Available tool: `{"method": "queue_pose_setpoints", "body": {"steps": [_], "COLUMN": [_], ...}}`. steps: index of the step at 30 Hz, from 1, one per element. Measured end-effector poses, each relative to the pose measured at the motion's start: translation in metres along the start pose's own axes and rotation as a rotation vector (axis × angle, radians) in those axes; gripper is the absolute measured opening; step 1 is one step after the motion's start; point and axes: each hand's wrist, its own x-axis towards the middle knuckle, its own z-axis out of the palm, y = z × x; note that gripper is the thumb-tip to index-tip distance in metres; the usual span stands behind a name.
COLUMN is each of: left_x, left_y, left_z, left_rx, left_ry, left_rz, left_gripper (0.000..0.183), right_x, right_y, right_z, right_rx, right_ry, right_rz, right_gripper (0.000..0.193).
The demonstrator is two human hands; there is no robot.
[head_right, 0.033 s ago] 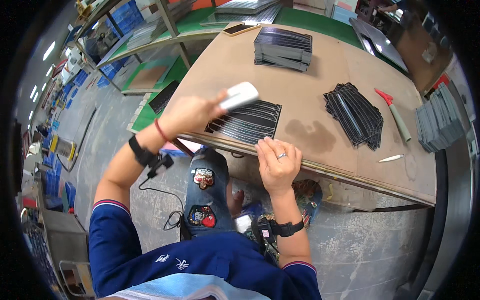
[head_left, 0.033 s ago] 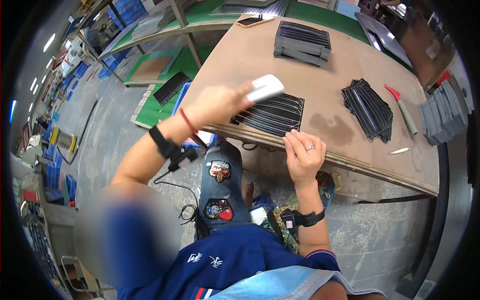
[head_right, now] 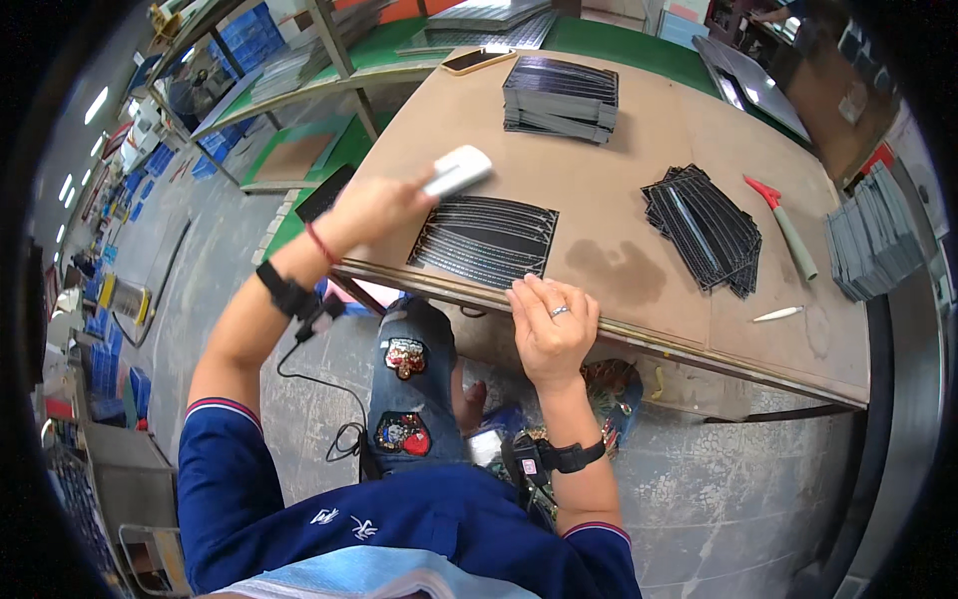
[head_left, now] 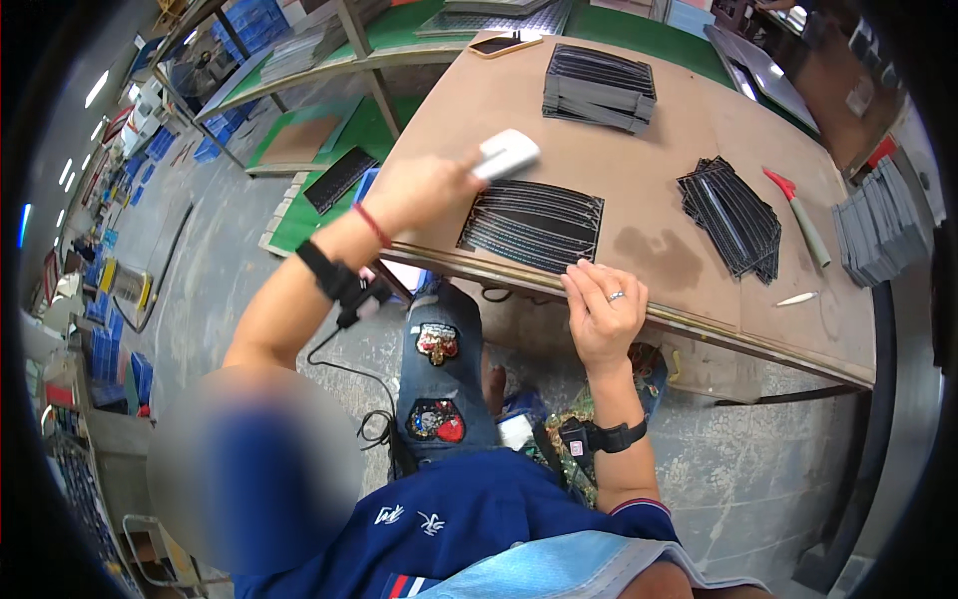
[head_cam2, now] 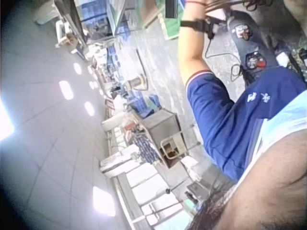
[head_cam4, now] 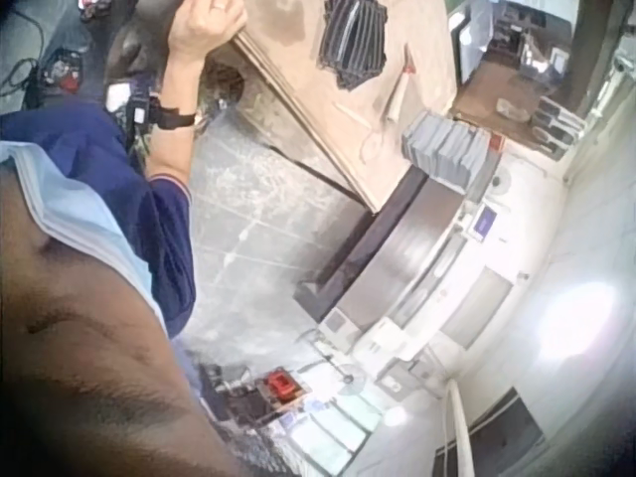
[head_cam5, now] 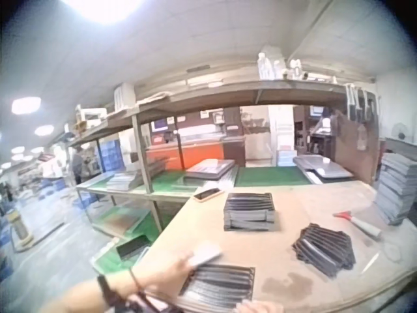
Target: The person brushes off debris from black metal plates and marks them with a white pen.
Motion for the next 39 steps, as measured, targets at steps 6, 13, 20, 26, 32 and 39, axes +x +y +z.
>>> {"method": "queue_pose_setpoints", "body": {"steps": [6, 13, 20, 26, 32, 39], "left_x": [0.008, 0.028, 0.015, 0.055, 0.02, -0.01], "left_y": [0.008, 0.023, 0.064, 0.035, 0.055, 0.005], "left_z": [0.017, 0.004, 0.005, 0.009, 0.0, 0.01], "left_rx": [-0.077, 0.012, -0.05, -0.019, -0.012, -0.014], "left_ry": [-0.003, 0.006, -0.004, 0.035, -0.065, 0.032], "left_rz": [0.129, 0.149, 0.455, 0.172, 0.235, 0.097], "left_gripper": [0.055, 0.052, 0.054, 0.047, 0.05, 0.053], "right_x": [-0.004, 0.002, 0.001, 0.0, -0.003, -0.002], "right_y": [0.0, 0.002, 0.001, -0.001, 0.0, 0.002], "right_z": [0.004, -0.002, 0.002, -0.001, 0.003, -0.001], "right_rx": [-0.001, 0.012, 0.008, 0.018, 0.019, 0.011], "right_ry": [-0.005, -0.014, 0.005, -0.001, -0.002, 0.01], "right_rz": [0.014, -0.007, 0.012, -0.007, 0.007, -0.015], "right_gripper": [0.018, 0.017, 0.016, 0.018, 0.018, 0.019]}}
